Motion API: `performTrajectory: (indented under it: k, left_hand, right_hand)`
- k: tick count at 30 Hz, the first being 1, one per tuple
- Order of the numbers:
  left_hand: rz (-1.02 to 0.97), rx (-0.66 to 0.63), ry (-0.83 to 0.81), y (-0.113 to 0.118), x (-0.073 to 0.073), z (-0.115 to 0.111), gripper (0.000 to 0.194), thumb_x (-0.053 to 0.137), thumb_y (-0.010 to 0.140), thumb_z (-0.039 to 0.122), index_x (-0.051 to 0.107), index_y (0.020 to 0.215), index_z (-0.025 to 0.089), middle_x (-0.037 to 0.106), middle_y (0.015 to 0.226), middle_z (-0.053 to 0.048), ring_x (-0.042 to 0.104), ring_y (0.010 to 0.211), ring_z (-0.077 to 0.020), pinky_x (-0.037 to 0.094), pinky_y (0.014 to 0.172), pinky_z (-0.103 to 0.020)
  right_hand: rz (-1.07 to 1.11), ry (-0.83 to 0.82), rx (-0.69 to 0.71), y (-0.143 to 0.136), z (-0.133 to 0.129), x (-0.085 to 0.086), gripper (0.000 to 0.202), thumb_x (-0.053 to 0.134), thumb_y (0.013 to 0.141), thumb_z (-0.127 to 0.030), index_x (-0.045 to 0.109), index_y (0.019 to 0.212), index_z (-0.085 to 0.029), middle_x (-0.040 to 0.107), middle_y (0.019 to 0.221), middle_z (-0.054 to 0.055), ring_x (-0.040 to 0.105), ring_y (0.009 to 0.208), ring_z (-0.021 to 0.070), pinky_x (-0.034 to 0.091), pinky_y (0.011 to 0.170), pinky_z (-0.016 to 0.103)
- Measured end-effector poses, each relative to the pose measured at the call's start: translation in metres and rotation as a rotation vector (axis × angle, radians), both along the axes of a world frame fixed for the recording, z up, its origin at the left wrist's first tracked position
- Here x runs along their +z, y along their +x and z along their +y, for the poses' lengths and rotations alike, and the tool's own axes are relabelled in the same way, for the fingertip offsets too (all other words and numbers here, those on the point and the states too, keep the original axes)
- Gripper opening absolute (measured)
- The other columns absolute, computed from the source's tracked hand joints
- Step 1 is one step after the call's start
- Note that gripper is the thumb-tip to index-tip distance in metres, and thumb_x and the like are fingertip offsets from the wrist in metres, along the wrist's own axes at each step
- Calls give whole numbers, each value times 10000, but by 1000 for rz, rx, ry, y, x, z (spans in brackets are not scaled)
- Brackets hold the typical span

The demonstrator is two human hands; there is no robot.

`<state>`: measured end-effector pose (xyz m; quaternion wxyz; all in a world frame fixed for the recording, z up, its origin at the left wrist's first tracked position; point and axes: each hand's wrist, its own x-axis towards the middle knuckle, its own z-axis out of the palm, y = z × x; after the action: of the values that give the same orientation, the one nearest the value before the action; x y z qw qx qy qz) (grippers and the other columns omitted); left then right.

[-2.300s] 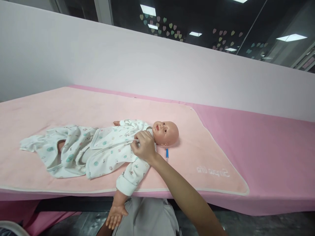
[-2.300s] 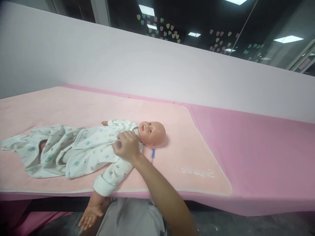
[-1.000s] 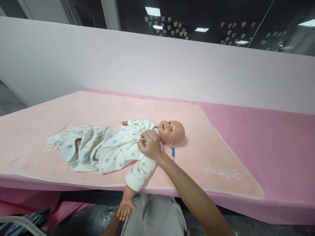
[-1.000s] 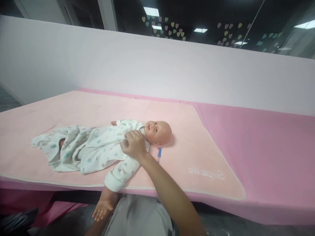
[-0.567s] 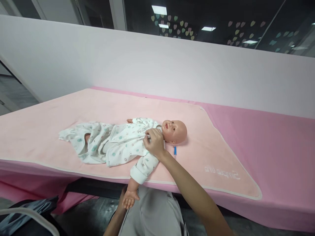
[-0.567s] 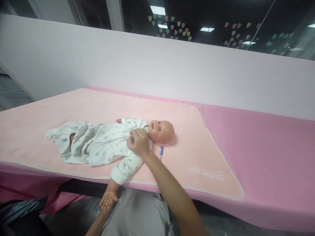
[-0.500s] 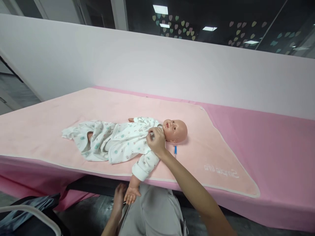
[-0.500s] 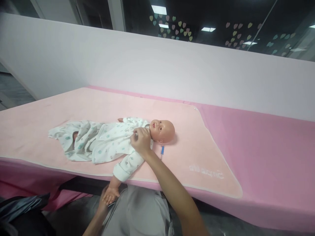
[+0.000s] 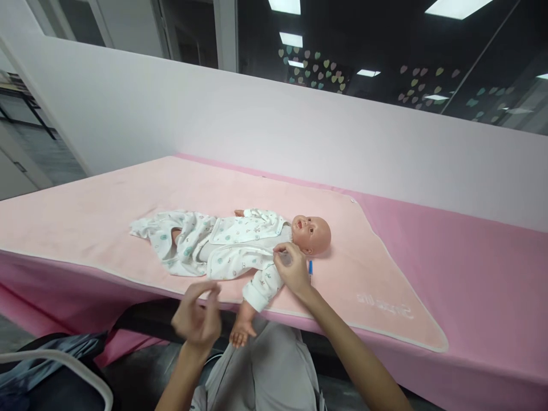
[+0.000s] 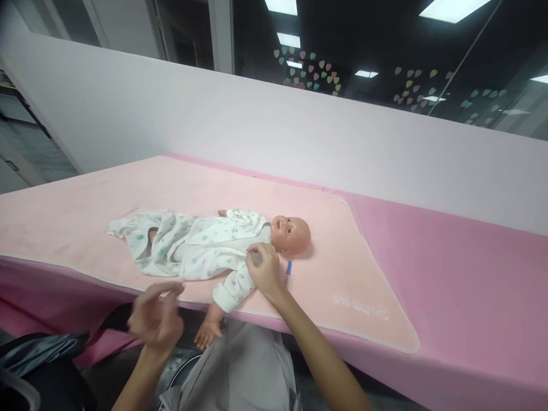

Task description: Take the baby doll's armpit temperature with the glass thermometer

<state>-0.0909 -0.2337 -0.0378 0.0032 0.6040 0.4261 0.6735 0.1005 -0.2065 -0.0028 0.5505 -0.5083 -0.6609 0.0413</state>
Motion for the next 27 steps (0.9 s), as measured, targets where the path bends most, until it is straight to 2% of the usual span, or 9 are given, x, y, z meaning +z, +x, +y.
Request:
performTrajectory:
  k: [1,3,5,10,15,18,20,23,27]
  left_hand:
    - [213,-67,-8,5,10,11,162,485,844,271,519,975,181,612,864,-66,609,852,-222,497,785,-391]
    - [522,-130,-77,11,24,33,314,473,861,251,510,1163,175,565,1154,-122,475,1171,-274,377,990,-456]
    - [645,-144,-138,12,30,51,375,423,883,241,464,1252,183,541,1196,-115,405,1231,-279,245,1063,-521]
    - [660,-239,-242,-5,22,68,344,437,875,265,523,1197,180,559,974,-92,524,918,-228,420,867,-400]
    - [661,-231,-220,-19,18,70,282,425,896,272,587,1119,209,535,1083,-92,504,1000,-230,407,869,-370]
    - [678,-265,-225,-20,19,72,236,421,881,239,630,982,193,572,1011,-79,522,953,-222,415,846,-367]
    - [684,-317,-252,-24,20,72,222,429,853,211,638,925,189,590,988,-74,533,942,-217,423,842,-365]
    - [731,-493,-362,-37,32,68,247,454,811,208,649,962,219,603,1066,-56,537,1018,-218,427,892,-362]
    - [709,-678,-492,-45,66,64,312,502,830,327,607,1117,265,583,1188,-37,512,1124,-225,423,943,-337]
  right_hand:
    - [1,-11,12,0,-2,-2,131,488,717,-132,596,735,-204,659,736,10,618,741,161,487,709,288]
    - [10,-26,25,0,-4,-6,135,491,716,-134,597,764,-202,661,752,16,622,745,162,498,704,286]
    - [-1,-30,10,2,-7,-11,168,491,721,-135,595,834,-201,658,791,25,621,767,167,503,718,294]
    - [-131,35,-92,19,-19,-19,250,450,759,-119,569,963,-200,643,912,61,593,888,195,476,815,345]
    - [-252,-78,-263,41,-35,-30,144,459,791,-160,560,887,-199,625,807,49,575,764,199,460,736,349]
    - [-377,-213,-351,48,-44,-42,103,497,761,-170,561,837,-197,577,686,23,555,668,201,442,681,352]
    - [-432,-251,-375,50,-49,-50,114,493,764,-166,567,845,-195,580,719,37,569,697,212,443,666,347]
    - [-420,-260,-372,52,-54,-56,190,431,793,-124,571,900,-196,591,841,67,593,752,210,453,640,325]
    - [-347,-269,-373,52,-61,-51,283,378,797,-88,565,979,-197,565,960,81,601,783,189,469,653,305]
